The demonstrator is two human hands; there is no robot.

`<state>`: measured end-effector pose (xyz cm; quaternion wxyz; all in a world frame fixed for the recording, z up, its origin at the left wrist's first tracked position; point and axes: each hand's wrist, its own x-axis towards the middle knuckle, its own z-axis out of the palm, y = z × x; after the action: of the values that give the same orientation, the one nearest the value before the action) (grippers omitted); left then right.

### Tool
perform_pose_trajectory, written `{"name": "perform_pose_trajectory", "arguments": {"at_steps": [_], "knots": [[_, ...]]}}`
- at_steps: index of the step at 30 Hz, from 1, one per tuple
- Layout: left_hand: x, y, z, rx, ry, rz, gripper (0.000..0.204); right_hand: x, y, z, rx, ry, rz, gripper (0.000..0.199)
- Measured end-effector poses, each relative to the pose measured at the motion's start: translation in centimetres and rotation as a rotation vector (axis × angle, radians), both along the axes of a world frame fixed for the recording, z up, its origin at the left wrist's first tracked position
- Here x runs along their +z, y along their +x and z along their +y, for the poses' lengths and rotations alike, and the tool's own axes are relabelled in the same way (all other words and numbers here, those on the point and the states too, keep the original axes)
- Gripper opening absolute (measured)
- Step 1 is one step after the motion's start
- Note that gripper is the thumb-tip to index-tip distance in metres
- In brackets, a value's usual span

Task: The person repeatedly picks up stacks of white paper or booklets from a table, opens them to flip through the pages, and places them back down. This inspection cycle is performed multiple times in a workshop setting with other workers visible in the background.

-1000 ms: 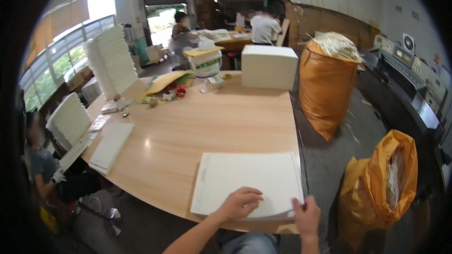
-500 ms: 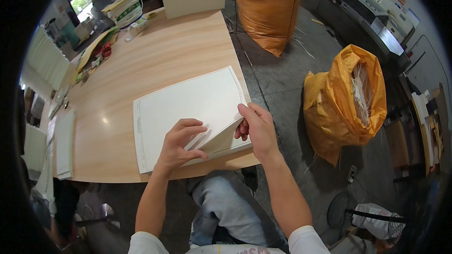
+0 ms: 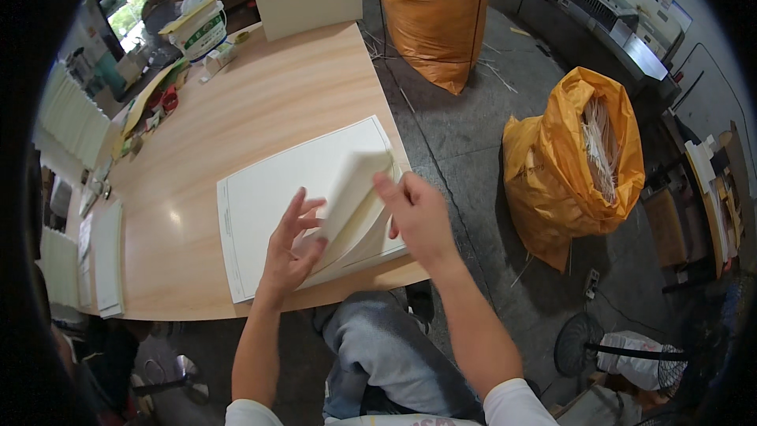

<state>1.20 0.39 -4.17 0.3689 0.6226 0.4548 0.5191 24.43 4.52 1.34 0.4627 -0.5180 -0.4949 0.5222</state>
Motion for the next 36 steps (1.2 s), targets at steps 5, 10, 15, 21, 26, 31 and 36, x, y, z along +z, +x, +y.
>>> {"name": "perform_pose_trajectory", "arguments": {"at_steps": [5,10,15,21,26,31,36], "knots": [[0.3,-1.0,0.3,-0.144,0.028,0.289,0.044,-1.1,0.2,1.3,0.010,0.086,-0.129,0.040],[0.2,-0.6,0.2,-0.082,0.145,0.296,0.058,0.5,0.1,0.7,0.093,-0.077,0.225,0.039],[-0.5,-0.9,0.3,-0.121,0.049,0.172,0.059,0.8,0.0,0.5,0.082,0.001,0.079,0.042],[-0.4,0.2,-0.2,0.078,0.100,0.100,0.053,-2.0,-0.5,1.3,-0.040,0.442,-0.480,0.043],[0.4,-0.9,0.2,-0.095,0.212,0.335,0.052,0.0,0.1,1.2,0.113,-0.073,0.266,0.034],[0.2,-0.7,0.0,-0.078,0.172,0.303,0.054,0.0,0.1,1.0,0.117,-0.054,0.245,0.037],[0.4,-0.7,0.0,-0.101,0.062,0.257,0.048,0.0,0.3,0.7,0.112,0.012,0.190,0.039]]}}
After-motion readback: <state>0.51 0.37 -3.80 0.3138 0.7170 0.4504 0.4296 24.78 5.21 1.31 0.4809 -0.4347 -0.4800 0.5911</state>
